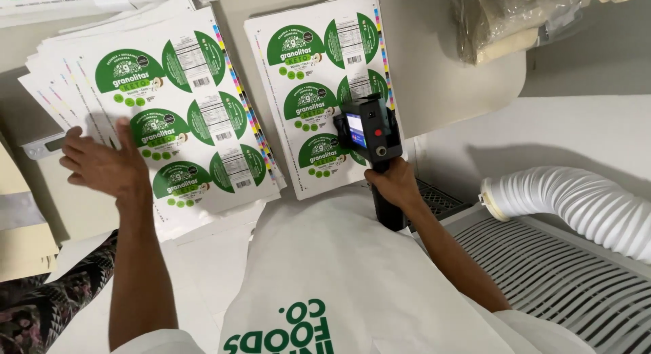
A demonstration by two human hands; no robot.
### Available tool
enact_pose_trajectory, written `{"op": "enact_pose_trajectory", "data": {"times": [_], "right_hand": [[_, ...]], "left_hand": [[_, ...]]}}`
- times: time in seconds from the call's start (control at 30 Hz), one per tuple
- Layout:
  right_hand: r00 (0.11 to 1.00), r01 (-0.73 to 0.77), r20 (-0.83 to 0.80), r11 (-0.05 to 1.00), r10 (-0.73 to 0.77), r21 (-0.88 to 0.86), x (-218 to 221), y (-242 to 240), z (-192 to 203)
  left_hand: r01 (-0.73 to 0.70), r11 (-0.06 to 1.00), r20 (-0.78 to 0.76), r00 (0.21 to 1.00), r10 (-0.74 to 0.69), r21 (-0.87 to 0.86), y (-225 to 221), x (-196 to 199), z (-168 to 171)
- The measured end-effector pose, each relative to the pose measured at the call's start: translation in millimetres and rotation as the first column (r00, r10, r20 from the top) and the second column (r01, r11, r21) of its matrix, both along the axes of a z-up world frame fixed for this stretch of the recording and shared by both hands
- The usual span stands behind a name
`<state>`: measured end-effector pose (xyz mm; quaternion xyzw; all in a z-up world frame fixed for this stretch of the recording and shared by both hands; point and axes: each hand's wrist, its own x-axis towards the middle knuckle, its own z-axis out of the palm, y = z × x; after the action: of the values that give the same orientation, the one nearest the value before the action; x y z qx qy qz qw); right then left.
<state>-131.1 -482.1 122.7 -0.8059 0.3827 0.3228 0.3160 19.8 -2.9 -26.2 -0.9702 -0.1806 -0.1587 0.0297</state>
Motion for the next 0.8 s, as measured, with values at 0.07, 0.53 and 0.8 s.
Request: {"op": "enact_pose_trajectory", "data": {"times": [0.07,0.53,0.8], "right_hand": [[1.000,0.015,-0.014,1.000,-0.015,-0.002,1,-6,2],[0.992,0.096,0.095,0.992,-0.087,-0.085,66,-34,17],[0.998,-0.020,0.056,1.000,0.020,0.009,103,-8,-2]], "left_hand": [[0.015,0.997,-0.064,0.998,-0.020,-0.077,-39,14,15],[0.498,0.730,-0.311,0.680,-0.664,-0.468,-258,123,28],[0.585,0.735,-0.324,0.661,-0.677,-0.343,-260,141,23]]}}
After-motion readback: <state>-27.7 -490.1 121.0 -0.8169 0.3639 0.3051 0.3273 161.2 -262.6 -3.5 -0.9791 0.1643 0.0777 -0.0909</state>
